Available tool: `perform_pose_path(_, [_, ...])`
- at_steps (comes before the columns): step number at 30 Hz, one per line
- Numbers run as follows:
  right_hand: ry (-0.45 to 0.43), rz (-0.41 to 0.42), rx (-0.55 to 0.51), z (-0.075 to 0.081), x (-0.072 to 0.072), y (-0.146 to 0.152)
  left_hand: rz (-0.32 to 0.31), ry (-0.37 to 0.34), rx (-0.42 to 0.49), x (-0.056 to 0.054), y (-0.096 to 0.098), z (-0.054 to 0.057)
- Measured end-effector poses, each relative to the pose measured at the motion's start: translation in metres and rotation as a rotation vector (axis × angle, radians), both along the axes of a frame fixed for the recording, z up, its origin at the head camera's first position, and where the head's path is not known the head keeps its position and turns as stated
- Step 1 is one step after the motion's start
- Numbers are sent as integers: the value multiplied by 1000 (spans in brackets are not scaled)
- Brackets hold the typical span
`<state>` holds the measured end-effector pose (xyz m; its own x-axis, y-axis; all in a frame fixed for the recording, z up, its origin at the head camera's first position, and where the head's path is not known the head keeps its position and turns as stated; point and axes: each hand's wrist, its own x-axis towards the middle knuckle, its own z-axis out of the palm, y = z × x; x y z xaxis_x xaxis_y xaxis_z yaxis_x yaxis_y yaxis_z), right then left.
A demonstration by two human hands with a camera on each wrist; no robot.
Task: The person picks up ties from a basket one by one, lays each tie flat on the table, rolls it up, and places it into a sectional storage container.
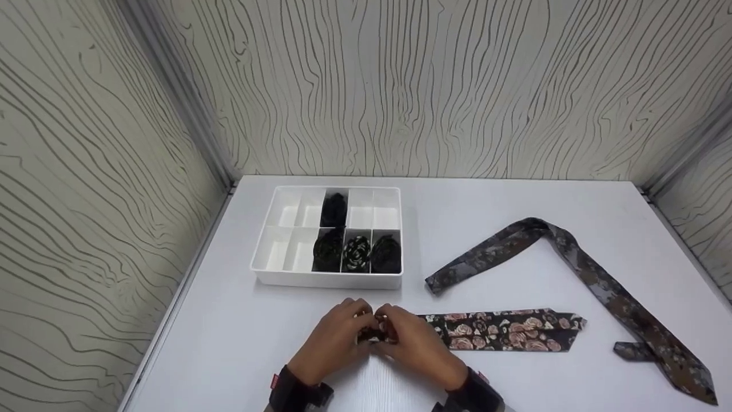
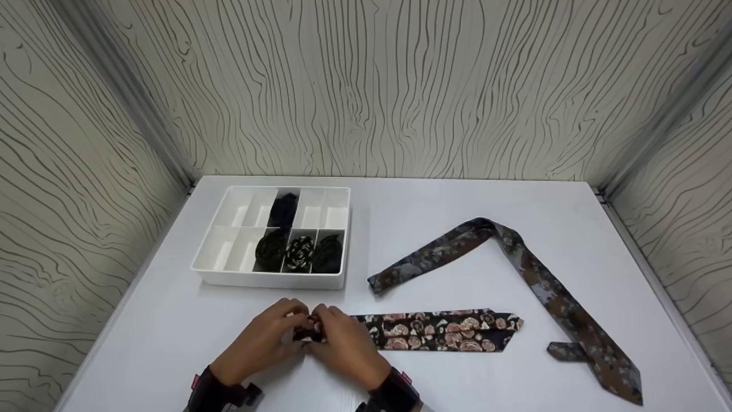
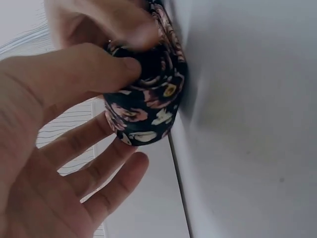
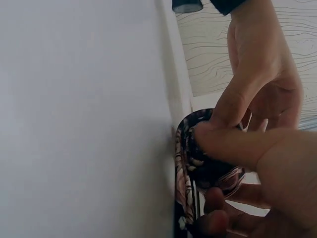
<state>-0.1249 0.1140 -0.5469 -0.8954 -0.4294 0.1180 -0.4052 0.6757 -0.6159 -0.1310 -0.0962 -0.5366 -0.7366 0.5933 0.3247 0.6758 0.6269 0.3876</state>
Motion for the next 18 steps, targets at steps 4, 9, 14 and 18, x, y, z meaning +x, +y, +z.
perform_pose_path(4, [49,-28,50,2,2,1,-2,-6,-11,0,1,0])
perform_pose_path(9, [21,-28,42,1,2,3,5,-6,-35,-1,1,1])
perform_pose_path(14, [76,-19,65,-3,4,6,-19,-21,-28,0,1,1])
perform_pose_path(18, [51,-13,50,-3,6,9,-52,2,-22,-1,2,1])
